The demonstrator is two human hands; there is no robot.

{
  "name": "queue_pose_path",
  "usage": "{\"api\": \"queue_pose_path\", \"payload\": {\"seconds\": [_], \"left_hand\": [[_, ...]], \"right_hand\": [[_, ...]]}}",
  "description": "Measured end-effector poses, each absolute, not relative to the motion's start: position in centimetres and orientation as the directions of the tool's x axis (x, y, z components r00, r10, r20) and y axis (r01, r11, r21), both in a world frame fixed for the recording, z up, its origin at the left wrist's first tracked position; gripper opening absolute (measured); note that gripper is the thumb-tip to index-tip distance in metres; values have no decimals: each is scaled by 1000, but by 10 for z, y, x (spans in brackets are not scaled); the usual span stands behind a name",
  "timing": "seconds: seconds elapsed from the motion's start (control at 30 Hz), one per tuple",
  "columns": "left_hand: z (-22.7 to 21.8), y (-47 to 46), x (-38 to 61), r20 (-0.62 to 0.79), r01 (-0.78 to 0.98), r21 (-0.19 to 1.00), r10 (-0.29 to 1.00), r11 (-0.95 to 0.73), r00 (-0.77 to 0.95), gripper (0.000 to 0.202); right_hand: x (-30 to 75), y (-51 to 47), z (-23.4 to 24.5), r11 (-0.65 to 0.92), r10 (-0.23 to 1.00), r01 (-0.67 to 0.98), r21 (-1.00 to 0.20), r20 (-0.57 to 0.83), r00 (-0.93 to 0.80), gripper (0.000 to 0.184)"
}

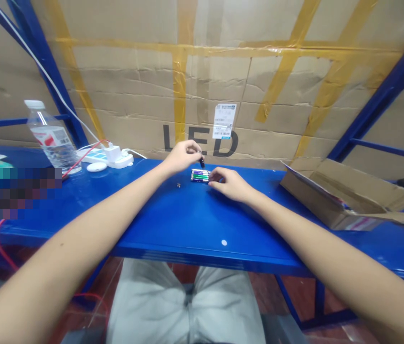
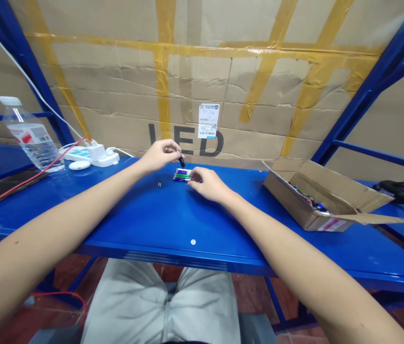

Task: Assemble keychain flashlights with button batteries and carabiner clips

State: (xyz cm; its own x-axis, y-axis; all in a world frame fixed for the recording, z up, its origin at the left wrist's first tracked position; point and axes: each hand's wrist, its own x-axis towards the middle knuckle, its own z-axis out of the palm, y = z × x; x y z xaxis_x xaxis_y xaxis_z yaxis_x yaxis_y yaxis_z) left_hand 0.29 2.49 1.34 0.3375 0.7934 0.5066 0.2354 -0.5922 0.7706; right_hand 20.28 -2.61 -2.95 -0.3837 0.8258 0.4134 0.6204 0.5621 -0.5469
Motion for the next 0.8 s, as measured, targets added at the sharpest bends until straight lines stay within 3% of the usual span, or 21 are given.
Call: {"api": "queue_pose_path", "payload": {"seconds": [0.13,0.23,0.37,0.53,0.63,0.8], "left_hand": [[18,32,-4,454,116,872,874,-476,172,9],[17,34,-5,442,120,881,886,-458,142,8],[14,38,-5,439,129,878,883,-461,168,9],[8,42,-7,448,127,868,867,-480,218,11],[6,42,-7,433,126,872,867,-472,247,11],[2,32,-2,397,99,876,821,-473,409,13]], "right_hand": [[170,-41,-33,794,607,541,-278,424,-672,39],[150,-45,-36,797,604,562,-222,331,-725,56],[143,-42,-39,808,589,561,-179,265,-764,62],[146,-40,-40,831,554,532,-162,319,-769,53],[153,-40,-38,836,547,517,-184,368,-752,39],[171,-38,-31,764,643,591,-259,389,-660,13]]}}
